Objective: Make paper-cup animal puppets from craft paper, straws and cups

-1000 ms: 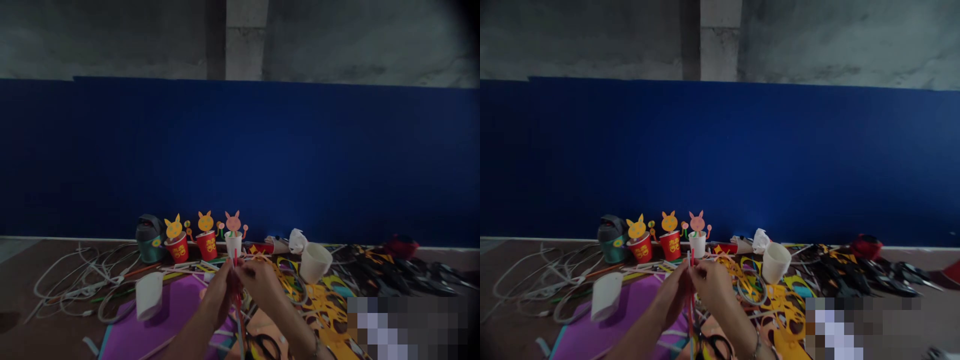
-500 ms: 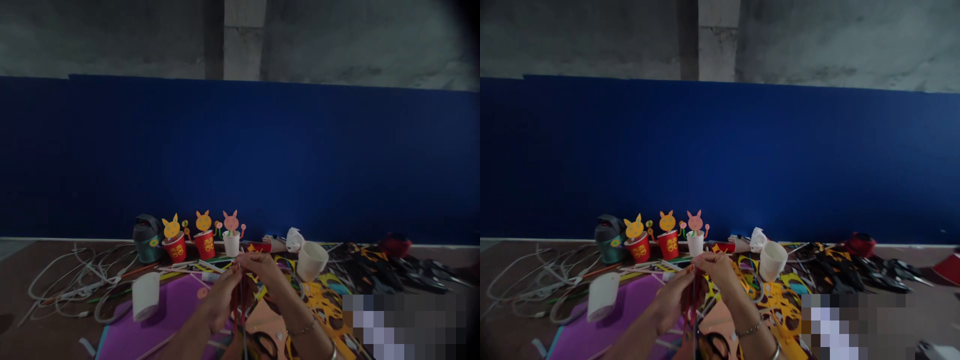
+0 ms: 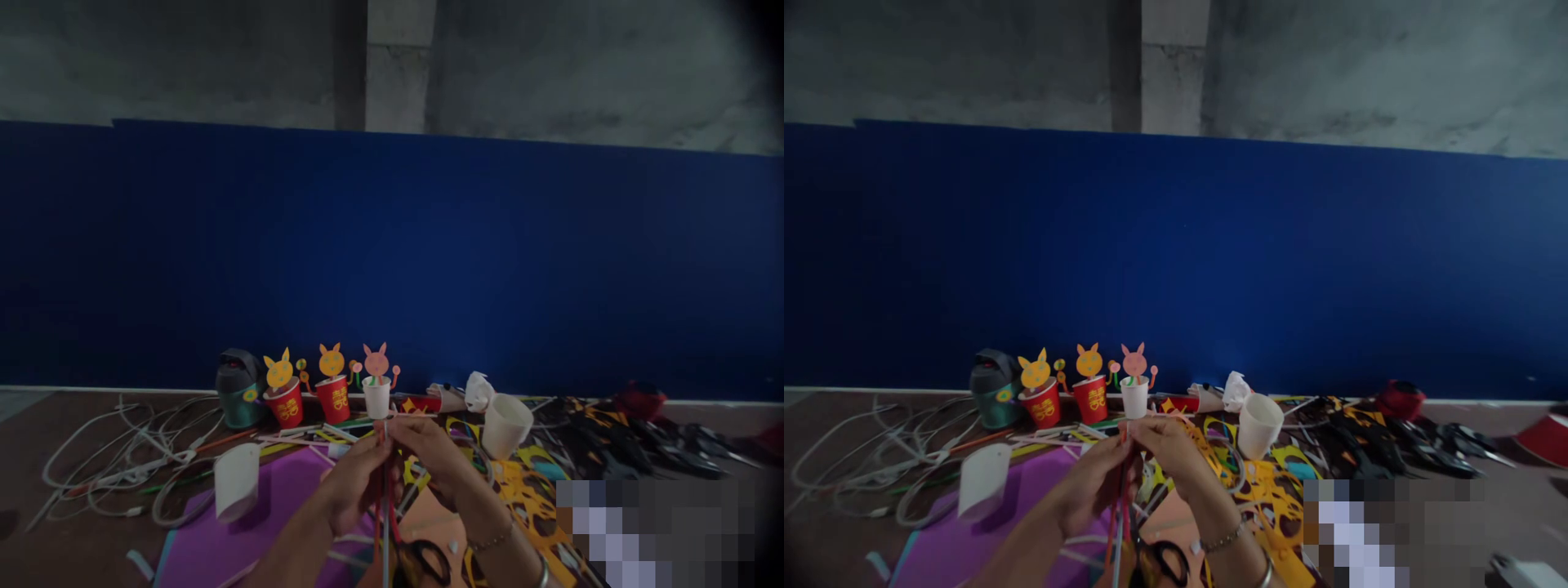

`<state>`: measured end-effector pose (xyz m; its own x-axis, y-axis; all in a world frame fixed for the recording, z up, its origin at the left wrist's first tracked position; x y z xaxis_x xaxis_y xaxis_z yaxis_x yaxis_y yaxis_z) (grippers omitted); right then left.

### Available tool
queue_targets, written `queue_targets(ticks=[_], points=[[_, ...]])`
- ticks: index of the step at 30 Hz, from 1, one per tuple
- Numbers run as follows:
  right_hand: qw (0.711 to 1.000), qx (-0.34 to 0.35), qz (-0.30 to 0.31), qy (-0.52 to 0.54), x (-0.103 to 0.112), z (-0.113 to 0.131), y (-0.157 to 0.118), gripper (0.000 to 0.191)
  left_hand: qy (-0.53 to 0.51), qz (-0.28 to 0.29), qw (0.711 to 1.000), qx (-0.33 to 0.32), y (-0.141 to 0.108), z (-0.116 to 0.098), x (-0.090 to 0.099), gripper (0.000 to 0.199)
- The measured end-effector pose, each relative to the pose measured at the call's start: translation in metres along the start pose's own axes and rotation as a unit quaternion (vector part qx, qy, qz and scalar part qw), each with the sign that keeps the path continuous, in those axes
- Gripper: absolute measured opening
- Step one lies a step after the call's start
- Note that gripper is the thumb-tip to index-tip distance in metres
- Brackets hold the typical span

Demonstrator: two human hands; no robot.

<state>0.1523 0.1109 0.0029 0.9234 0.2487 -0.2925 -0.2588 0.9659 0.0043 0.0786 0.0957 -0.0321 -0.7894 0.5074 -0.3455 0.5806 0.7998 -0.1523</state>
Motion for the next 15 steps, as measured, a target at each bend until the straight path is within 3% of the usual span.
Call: queue_targets(ticks=[5,11,15], points=[[0.998,0.024,0.015,-0.056,-0.003,0.008,-0.001,0.035,-0.017,0.013,1.0,-0.013,0.0,-0.002,-0.004,0.022],[0.987,0.119,0.001,-0.111,-0.001,0.025,-0.002,0.029,-0.019,0.023,1.0,-0.007,0.0,0.0,-0.006,0.025],[0.986,0.108,0.015,-0.128,-0.003,0.028,-0.006,0.027,-0.019,0.018,1.0,-0.008,0.0,-0.001,-0.007,0.024]])
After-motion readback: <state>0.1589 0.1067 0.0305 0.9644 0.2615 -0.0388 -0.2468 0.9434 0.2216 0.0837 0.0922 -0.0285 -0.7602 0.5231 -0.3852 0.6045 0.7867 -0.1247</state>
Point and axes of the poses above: each hand's wrist, its own y-axis towards the middle knuckle, its own x-axis out of the back of the hand, z = x × y, the point moved 8 cm from there along y, towards the middle knuckle, and after that the axes turned 14 degrees about y, right-handed, at the moved point
